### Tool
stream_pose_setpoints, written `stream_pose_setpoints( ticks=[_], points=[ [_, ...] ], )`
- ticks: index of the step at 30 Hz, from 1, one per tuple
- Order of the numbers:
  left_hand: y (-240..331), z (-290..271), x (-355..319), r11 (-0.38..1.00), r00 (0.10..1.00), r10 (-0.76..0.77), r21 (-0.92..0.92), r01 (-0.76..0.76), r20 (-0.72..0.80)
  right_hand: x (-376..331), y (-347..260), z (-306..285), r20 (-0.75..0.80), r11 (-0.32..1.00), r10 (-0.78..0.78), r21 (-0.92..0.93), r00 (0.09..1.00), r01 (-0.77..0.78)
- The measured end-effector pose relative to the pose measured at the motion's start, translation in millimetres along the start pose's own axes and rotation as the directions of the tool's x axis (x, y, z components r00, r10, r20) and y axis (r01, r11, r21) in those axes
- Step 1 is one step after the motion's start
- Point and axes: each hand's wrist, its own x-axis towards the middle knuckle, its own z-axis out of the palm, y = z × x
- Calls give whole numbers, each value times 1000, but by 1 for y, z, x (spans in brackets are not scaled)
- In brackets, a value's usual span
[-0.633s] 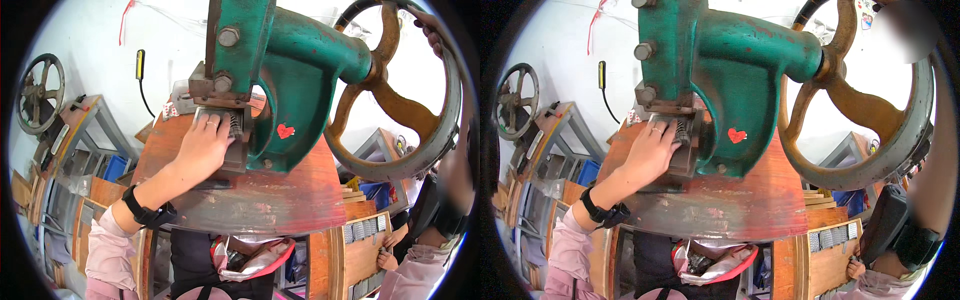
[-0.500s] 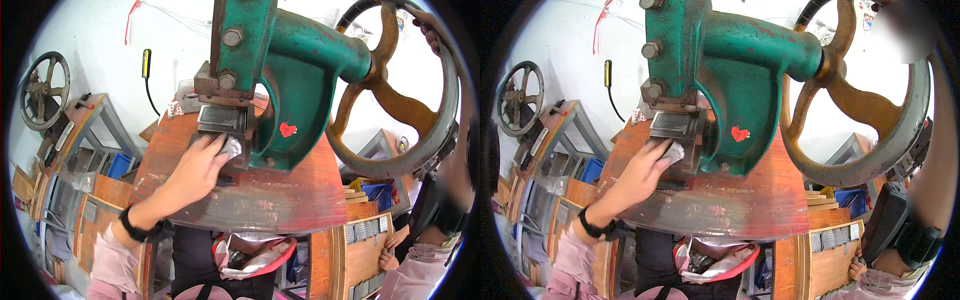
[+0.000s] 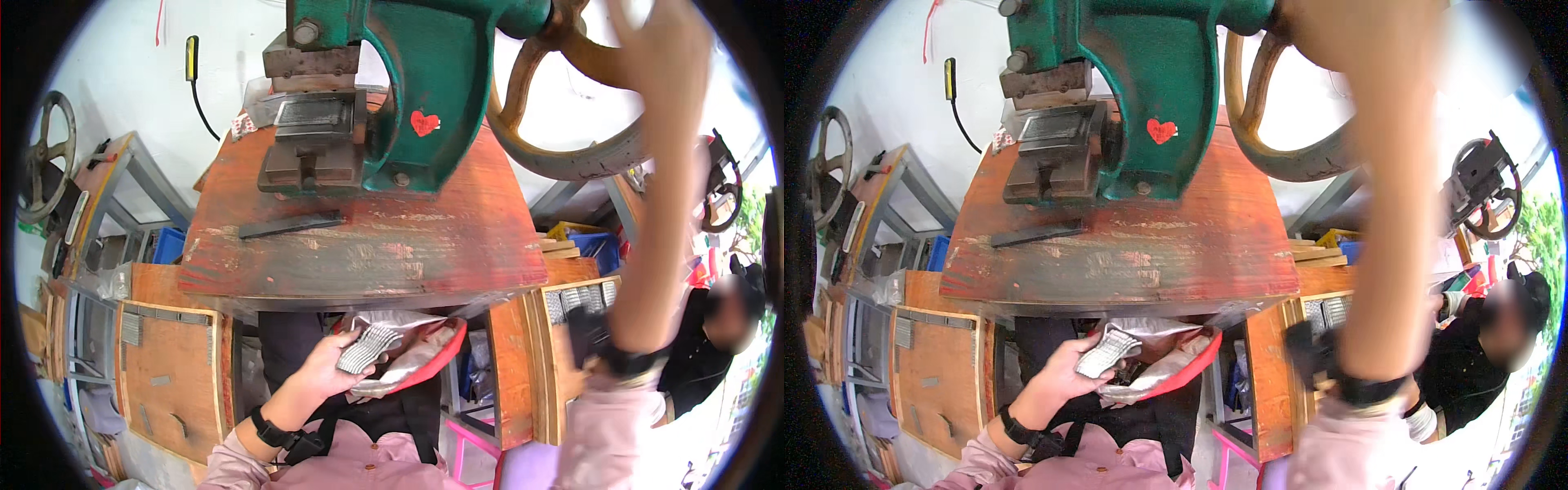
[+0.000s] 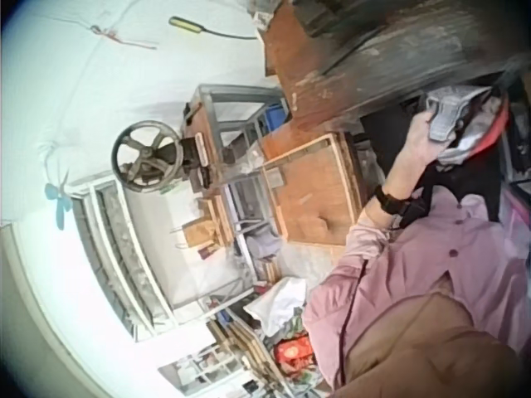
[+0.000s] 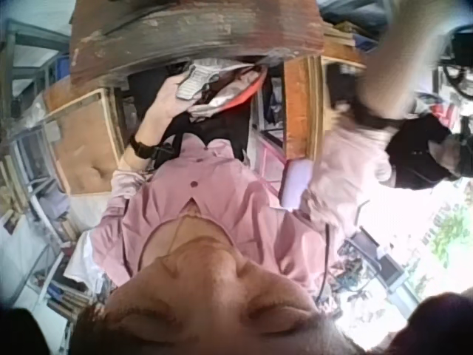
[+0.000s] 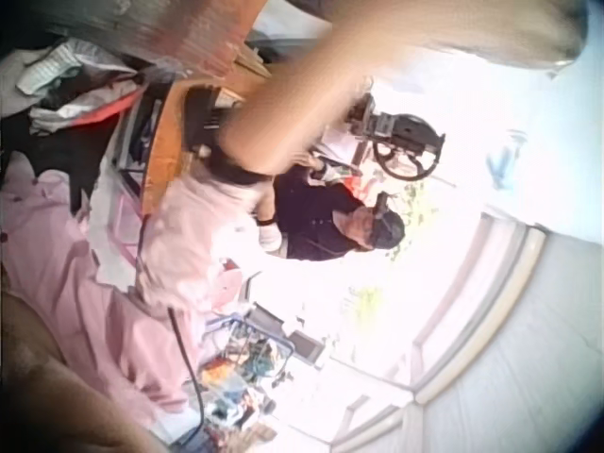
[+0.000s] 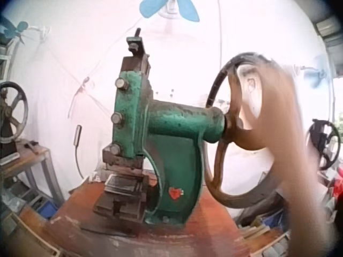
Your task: Operating a manual hand press to stamp or cut small metal pieces.
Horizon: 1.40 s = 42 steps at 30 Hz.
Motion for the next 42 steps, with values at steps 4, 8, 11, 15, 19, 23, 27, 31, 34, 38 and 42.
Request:
stream_pose_setpoints(
  ticks=[4,8,11,15,19,23,27,31,34,38,42],
  points=[
    [-18,-53,14,963,977,-147,-203,177,152,-135,-108,-47,321,734,139,601,937,-315],
    [11,-61,-45,948,966,254,210,-239,-50,-235,-163,-67,740,554,159,481,654,-679],
    [66,-65,-119,484,562,815,701,-524,-142,-265,-177,-67,658,636,98,536,747,-556],
    [148,-109,-207,170,-59,984,985,-15,-171,-267,-182,-63,768,643,170,388,617,-660],
    [213,-184,-271,195,-263,965,660,726,4,-263,-185,-62,784,680,177,339,595,-650],
    [252,-247,-301,297,-364,925,389,872,110,-257,-188,-65,714,748,221,313,665,-585],
    [260,-265,-304,269,-300,946,213,939,126,-249,-194,-68,679,757,271,288,682,-587],
    [256,-251,-306,306,-331,943,346,887,15,-247,-198,-69,692,753,304,247,655,-610],
    [259,-241,-312,340,-353,935,383,859,-38,-249,-197,-68,693,748,296,260,657,-611],
    [254,-240,-304,254,-311,945,372,893,103,-253,-194,-68,674,765,286,268,681,-586],
    [207,-237,-274,68,-140,964,296,953,227,-254,-193,-69,685,779,288,239,669,-580]
  ],
)
